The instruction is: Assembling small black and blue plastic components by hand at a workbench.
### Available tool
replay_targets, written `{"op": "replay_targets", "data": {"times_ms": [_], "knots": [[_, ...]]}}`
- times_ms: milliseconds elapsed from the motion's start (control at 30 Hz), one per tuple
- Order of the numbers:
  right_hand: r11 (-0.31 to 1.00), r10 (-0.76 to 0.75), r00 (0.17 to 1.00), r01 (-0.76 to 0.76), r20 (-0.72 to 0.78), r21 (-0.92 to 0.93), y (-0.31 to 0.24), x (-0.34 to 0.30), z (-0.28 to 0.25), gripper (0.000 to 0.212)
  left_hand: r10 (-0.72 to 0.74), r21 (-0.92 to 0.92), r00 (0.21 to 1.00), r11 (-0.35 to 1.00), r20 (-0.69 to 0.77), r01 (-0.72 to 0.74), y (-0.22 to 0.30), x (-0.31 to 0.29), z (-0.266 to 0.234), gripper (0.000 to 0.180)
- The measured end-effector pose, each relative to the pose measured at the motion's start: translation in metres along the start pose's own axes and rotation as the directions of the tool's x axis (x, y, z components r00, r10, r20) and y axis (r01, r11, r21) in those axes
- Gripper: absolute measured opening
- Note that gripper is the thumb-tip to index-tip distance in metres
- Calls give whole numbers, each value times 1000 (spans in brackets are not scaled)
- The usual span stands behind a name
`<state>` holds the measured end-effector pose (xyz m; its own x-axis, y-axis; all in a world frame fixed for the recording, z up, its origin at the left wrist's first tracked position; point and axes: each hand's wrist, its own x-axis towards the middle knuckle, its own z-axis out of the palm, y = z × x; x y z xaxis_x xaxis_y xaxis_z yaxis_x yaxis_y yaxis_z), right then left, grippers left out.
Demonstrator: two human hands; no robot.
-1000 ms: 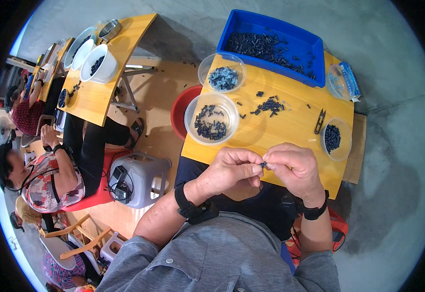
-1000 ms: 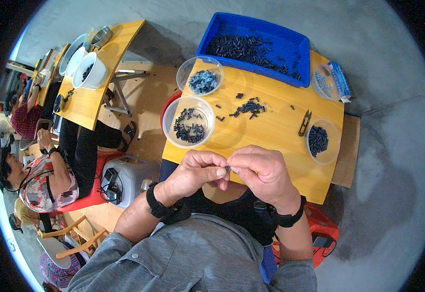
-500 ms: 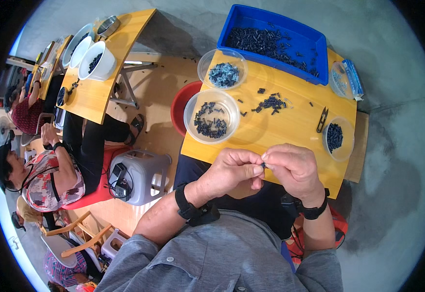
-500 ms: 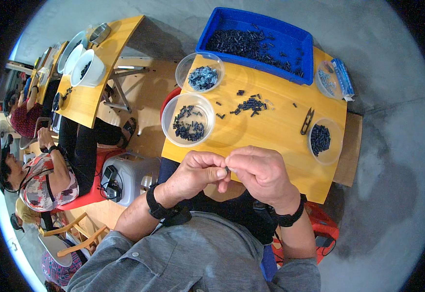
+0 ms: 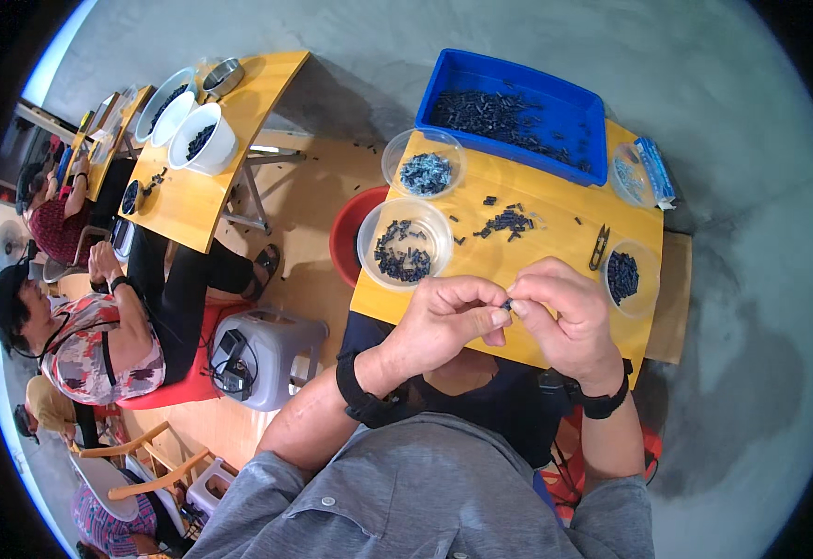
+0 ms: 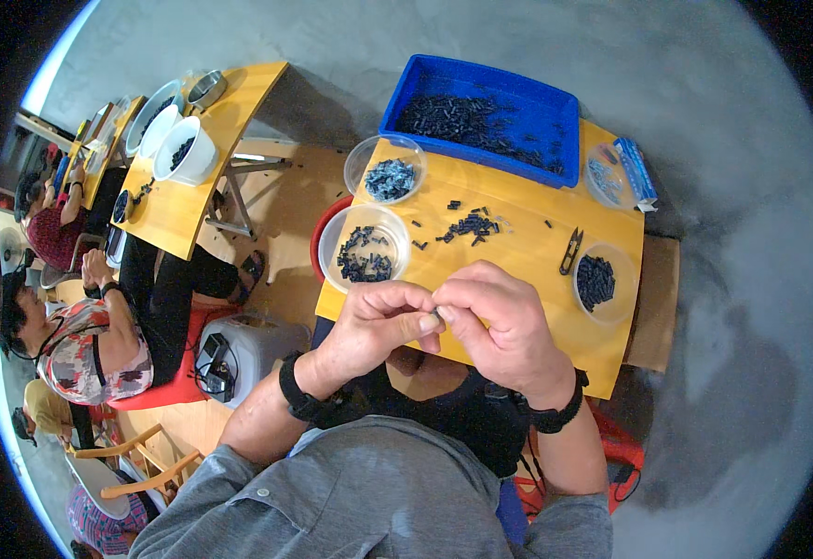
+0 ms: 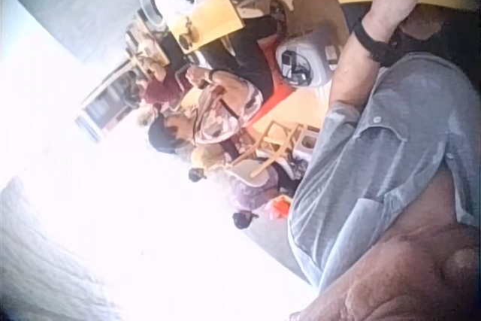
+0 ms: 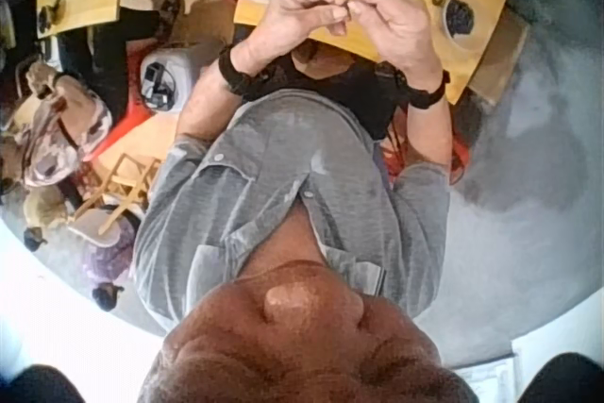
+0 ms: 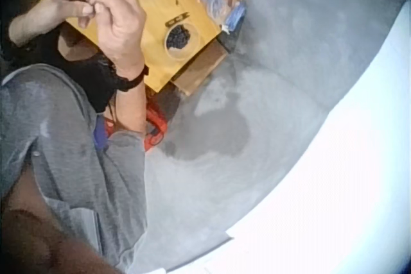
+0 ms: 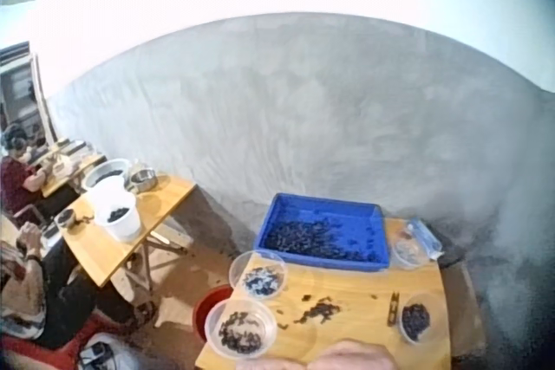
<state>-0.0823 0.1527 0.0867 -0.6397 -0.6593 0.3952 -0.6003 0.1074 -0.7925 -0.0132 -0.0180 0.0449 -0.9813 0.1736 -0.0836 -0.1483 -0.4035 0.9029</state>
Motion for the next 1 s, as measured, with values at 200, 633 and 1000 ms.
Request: {"op": "replay_targets", "data": {"times_ms": [200, 633, 1000], "knots": [[1000, -7, 1000, 7, -8, 8, -9, -11, 2, 12, -2, -33, 1000, 999, -1, 2, -3, -14, 8, 8], [988, 149, 989, -150, 26, 46, -25, -8, 3, 10, 74, 123, 997, 990, -20, -71, -1, -25, 6, 10], [981, 188, 980, -184, -63, 62, -19, -9, 8, 11, 192, 215, 979, 961, -64, -174, -2, -20, 1, 8]]}}
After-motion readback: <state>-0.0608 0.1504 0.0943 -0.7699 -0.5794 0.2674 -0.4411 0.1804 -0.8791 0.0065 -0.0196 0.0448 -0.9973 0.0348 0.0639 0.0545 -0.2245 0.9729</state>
